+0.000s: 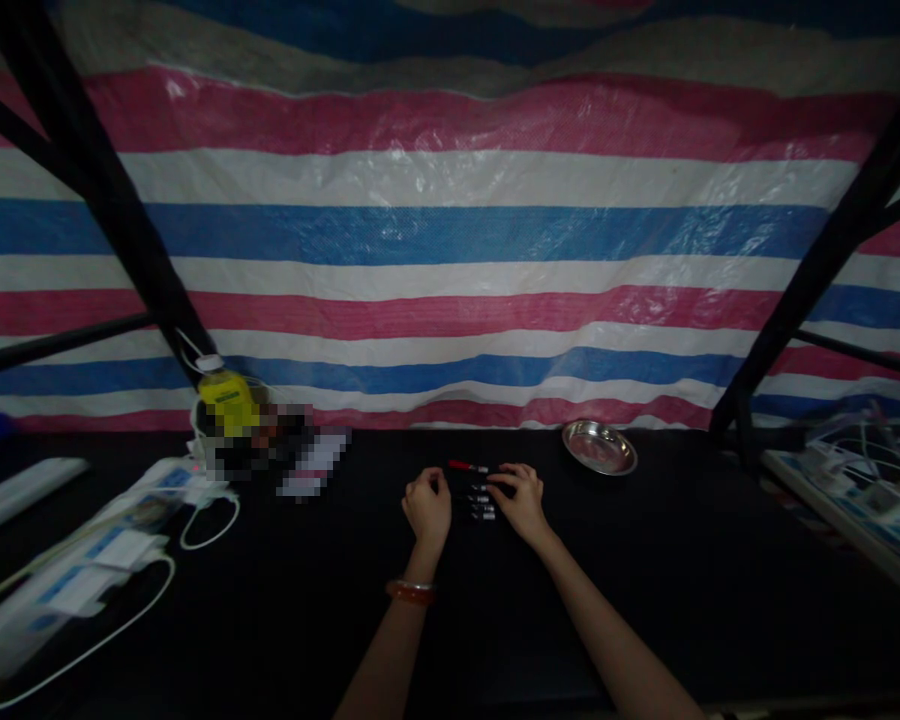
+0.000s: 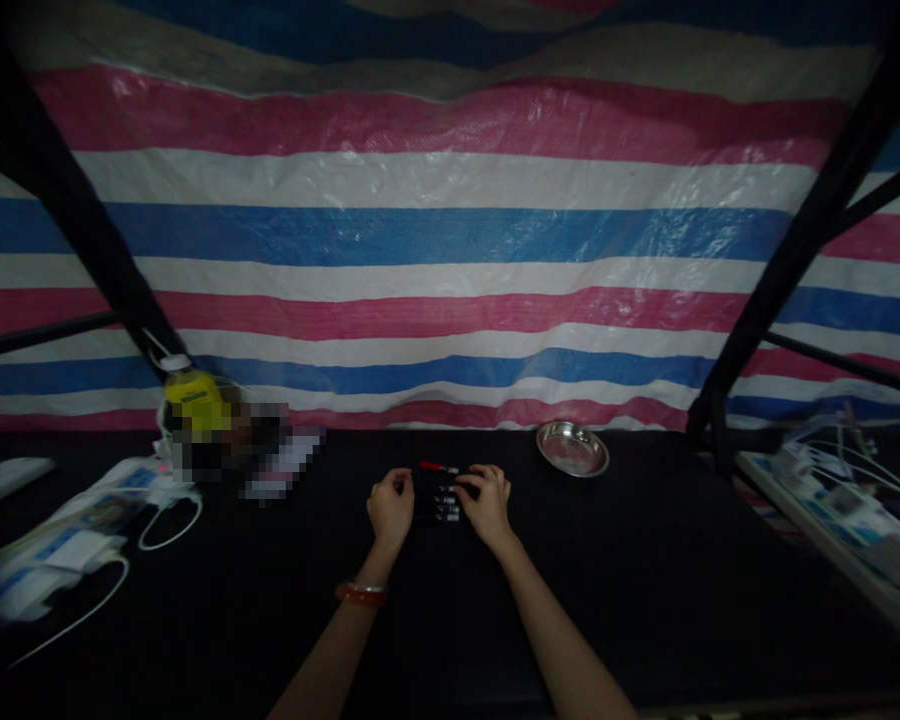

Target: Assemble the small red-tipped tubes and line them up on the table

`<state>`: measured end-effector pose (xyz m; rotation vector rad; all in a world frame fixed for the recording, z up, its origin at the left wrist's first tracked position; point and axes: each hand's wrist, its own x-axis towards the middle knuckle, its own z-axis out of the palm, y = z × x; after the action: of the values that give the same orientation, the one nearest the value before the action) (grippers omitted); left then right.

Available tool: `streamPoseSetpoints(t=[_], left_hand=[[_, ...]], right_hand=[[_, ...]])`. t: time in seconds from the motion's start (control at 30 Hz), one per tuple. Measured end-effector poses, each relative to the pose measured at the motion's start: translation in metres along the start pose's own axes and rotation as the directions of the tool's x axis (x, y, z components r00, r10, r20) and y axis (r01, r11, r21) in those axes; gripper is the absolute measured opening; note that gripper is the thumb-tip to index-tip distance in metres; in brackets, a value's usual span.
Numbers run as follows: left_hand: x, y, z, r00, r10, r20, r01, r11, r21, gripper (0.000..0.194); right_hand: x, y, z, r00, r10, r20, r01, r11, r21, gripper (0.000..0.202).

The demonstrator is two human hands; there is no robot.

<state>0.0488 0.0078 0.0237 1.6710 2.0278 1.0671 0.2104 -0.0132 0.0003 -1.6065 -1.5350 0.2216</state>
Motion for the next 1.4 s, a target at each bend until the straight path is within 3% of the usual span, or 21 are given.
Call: streamPoseSetpoints(t=[0.2,0.3,0.4,0.53,0.93,1.4], left_hand=[[0.000,-0.004,0.003,0.999,0.039,-0.031,-0.041,0.998,-0.055,0.017],[0.000,-0.005,0.004,0.998,0.045,-0.041,-0.047,0.996,-0.071,0.017],[0.000,-0.004,0.005,0.997,0.062,-0.039,-0.065,0.995,-0.075,0.017],[-0.002,-0.001,0.005,0.988,0.144,-0.051,-0.147,0.987,-0.059,0.017],[-0.009,0.006,0.004,0.960,0.277,-0.043,-0.278,0.960,-0.022,0.019],[-0.011,0.007,0.005,0.944,0.322,-0.078,-0.327,0.943,-0.065,0.020]], right_hand=[[0.007,0.011,-0.009,0.965,0.109,-0.239,-0.097,0.993,0.064,0.023],[0.009,0.021,-0.010,0.942,0.176,-0.285,-0.168,0.984,0.052,0.024],[0.008,0.025,-0.006,0.950,0.179,-0.255,-0.194,0.980,-0.037,0.023],[0.005,0.024,-0.002,0.981,0.110,-0.161,-0.135,0.979,-0.152,0.024],[0.005,0.019,-0.007,1.000,0.020,0.006,-0.019,0.981,-0.193,0.012],[0.002,0.012,-0.008,0.999,0.043,0.030,-0.027,0.919,-0.394,0.012]])
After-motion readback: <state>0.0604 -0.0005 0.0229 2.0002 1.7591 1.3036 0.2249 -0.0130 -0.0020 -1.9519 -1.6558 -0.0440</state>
